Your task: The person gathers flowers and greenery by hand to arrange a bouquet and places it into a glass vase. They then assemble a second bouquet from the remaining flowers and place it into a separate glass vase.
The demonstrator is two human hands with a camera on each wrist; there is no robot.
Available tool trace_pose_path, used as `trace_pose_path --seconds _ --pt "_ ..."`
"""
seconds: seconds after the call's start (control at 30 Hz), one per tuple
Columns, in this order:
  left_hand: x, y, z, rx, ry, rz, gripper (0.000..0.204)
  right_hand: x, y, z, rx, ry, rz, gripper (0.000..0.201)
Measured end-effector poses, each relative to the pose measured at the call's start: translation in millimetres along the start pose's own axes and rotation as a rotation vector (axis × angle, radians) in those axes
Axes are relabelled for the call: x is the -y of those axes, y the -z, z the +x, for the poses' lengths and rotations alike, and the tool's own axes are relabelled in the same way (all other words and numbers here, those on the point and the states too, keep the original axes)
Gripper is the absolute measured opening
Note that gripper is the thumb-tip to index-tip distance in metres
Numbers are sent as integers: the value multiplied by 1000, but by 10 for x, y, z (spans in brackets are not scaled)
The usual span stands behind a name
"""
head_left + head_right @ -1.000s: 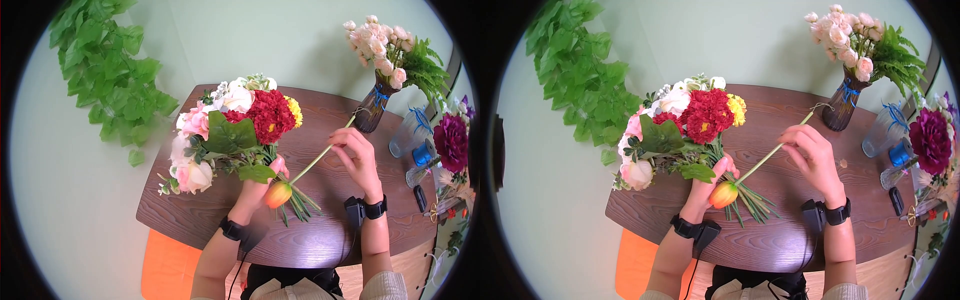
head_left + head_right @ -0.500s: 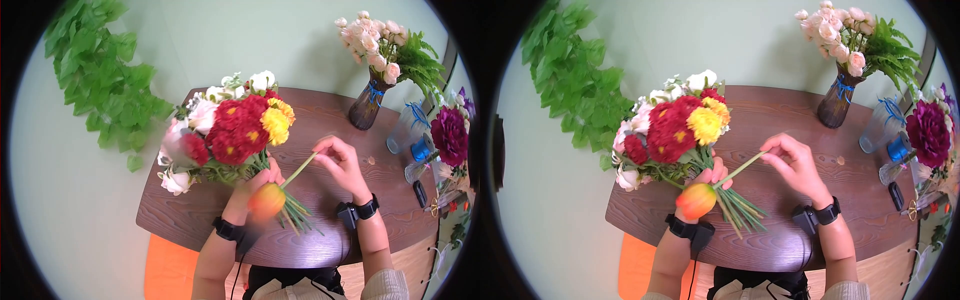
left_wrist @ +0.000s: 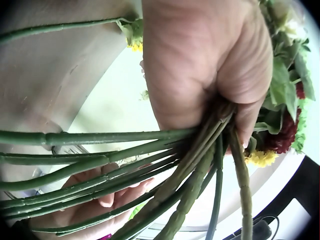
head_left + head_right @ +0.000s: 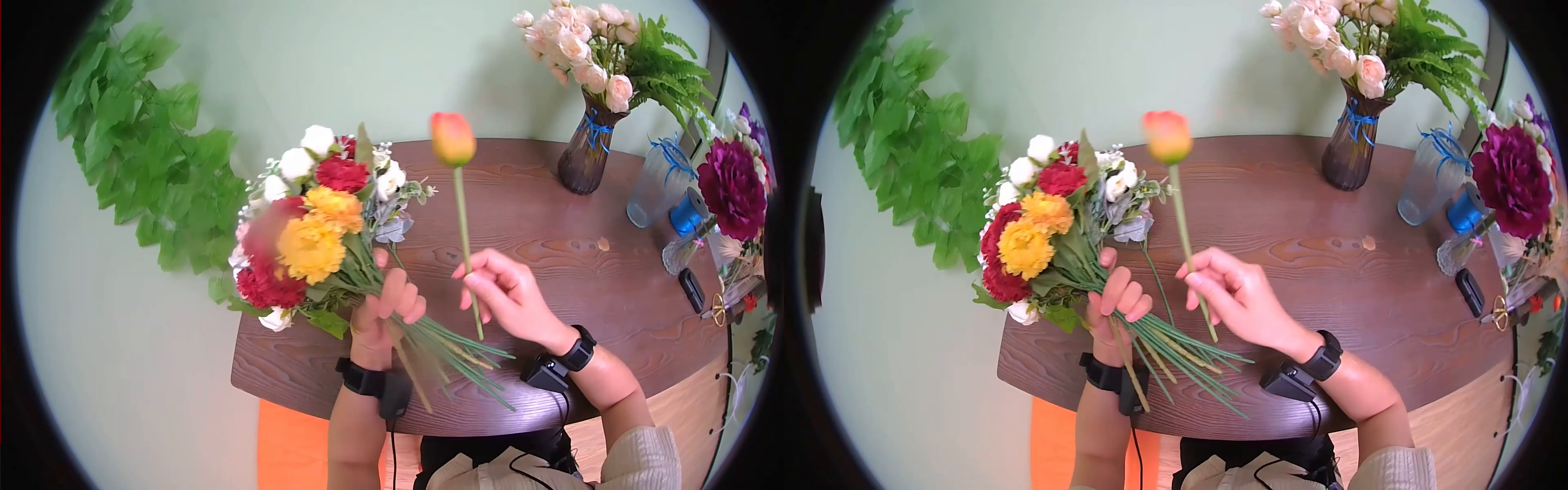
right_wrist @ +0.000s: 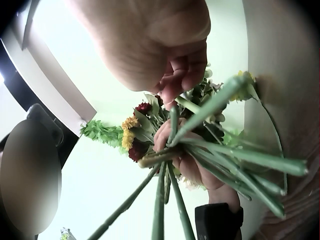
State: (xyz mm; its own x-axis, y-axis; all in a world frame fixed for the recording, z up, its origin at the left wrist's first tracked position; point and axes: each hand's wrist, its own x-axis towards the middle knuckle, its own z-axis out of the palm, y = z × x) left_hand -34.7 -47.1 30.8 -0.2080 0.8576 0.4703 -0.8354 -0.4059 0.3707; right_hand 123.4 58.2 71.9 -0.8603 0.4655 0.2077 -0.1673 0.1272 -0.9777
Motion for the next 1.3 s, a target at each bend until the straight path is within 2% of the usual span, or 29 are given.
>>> trace_pose_path --seconds 0.1,0.23,0.4,0.47,0.53,0.57,0.63,0.7,0.83,0.93,1.0,1.1,1.17,1.23,1.27,1.3 --pt "-12 -12 -24 -20 -25 -6 46 36 -80 -42 76 -16 -94 12" --pt "-7 -52 -58 -47 -19 9 47 21 -155 -49 87 14 -139 11" --pt "34 -24 -26 -32 50 67 50 -34 -175 -41 23 45 -112 11" --pt "72 -56 20 14 69 178 48 -39 -175 -47 2 65 -103 11" --pt "78 -63 37 33 78 209 43 -26 -172 -61 -31 179 -229 10" --pt "81 -42 33 -2 63 280 41 -30 -175 -64 -37 178 -229 10" --pt "83 1 9 -39 50 350 40 -40 -188 -75 -85 297 -431 10" --pt "71 32 -8 -139 42 400 39 -28 -172 -71 -84 321 -534 10" --pt "59 -82 46 -128 71 432 36 -69 -166 -71 -124 427 -736 10" --pt "53 -106 23 -161 80 568 34 22 -162 -99 -79 409 -869 16" --pt "55 -86 9 -212 30 662 33 18 -163 -96 -72 422 -890 21" --pt "20 23 15 -183 6 693 32 27 -131 -84 -43 415 -914 28" --pt "69 46 58 -190 -47 605 32 18 -104 -48 -20 395 -915 30" --pt "75 26 70 -196 -100 519 32 -44 -74 14 -93 514 -718 19" --pt "59 -12 72 -212 -122 402 33 -56 -46 39 -94 514 -717 19" --pt "41 -33 73 -227 -143 285 33 -63 -6 60 -146 433 -641 15"
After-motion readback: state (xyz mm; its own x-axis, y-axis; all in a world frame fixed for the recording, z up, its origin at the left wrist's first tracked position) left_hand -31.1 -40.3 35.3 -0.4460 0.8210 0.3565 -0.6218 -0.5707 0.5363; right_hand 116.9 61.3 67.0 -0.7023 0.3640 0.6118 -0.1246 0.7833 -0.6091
